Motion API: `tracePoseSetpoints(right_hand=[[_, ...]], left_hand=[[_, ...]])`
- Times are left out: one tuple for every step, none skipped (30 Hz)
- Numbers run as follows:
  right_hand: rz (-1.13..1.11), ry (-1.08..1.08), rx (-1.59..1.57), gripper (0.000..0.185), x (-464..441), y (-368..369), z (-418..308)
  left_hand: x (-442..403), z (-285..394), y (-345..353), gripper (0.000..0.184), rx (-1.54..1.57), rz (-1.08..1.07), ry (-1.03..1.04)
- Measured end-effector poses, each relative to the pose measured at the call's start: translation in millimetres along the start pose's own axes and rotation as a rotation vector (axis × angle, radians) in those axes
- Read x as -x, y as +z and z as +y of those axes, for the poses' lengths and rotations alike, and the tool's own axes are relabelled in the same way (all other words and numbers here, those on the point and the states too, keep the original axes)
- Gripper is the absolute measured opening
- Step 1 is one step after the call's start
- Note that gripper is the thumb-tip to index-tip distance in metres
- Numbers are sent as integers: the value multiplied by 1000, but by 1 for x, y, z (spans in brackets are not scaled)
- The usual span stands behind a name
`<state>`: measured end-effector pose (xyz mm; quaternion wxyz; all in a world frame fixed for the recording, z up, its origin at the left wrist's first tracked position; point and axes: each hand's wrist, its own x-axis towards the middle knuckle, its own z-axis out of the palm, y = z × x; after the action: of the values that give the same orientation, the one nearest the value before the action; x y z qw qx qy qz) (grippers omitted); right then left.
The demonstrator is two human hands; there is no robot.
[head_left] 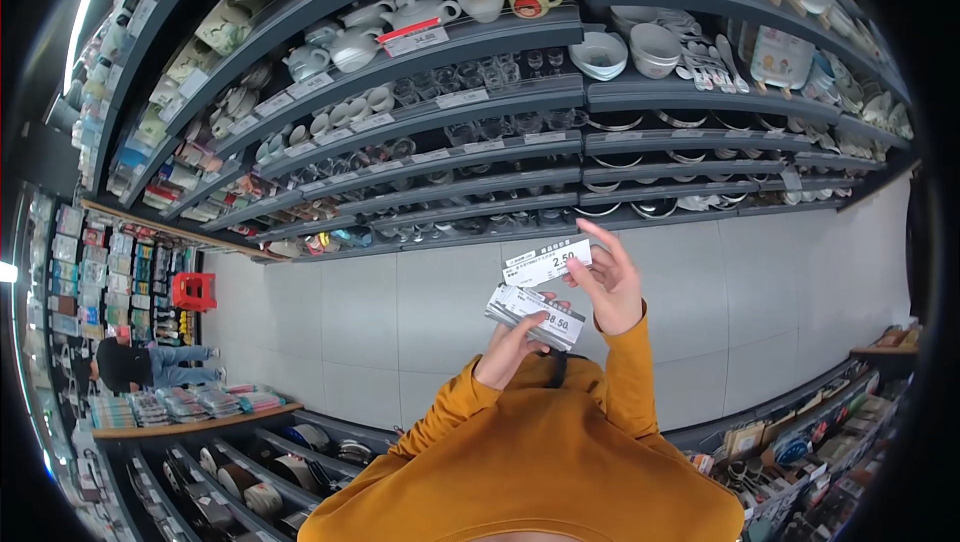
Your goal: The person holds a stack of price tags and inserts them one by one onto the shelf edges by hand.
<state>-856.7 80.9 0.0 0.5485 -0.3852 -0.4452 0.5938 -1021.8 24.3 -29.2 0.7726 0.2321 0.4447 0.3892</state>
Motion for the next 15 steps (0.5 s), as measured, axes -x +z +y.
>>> tracePoseSetpoints(right_hand=[[16,-2,9,41,2,-1,0],[31,-4,21,42,3,-2,0],[44,-10,35,44,3,-4,-1],[56,-8,59,43,3,-7,0],[66,-6,82,43,4,-10,2],[75,-2,106,43,5,-11,2],[89,18,104,42,6,-12,1],[96,14,112,42,6,-12,1],[100,13,119,42,6,-13,2],[103,14,123,41,5,-13,5],[106,16,124,41,4,-14,8],[106,19,122,40,2,-14,13],[104,21,119,39,-1,-13,17],[102,28,113,39,-3,-10,22],[97,32,108,38,-6,-6,25]], left_hand=[[-1,1,1,37,-13,-14,-11],[-3,2,2,38,-24,-31,-21],[-5,3,4,38,-34,-49,-27],[-7,3,4,38,-38,-68,-33],[-9,2,4,38,-41,-86,-37],[-12,2,4,38,-42,-103,-40],[-14,2,4,37,-38,-115,-40],[-16,2,4,37,-32,-125,-40],[-17,2,3,37,-25,-131,-41],[-18,2,2,37,-19,-134,-38],[-18,3,1,37,-13,-134,-35],[-18,4,-1,37,-7,-129,-33],[-17,5,-4,37,-4,-119,-36],[-17,7,-7,37,2,-107,-37],[-16,9,-10,37,7,-96,-34]])
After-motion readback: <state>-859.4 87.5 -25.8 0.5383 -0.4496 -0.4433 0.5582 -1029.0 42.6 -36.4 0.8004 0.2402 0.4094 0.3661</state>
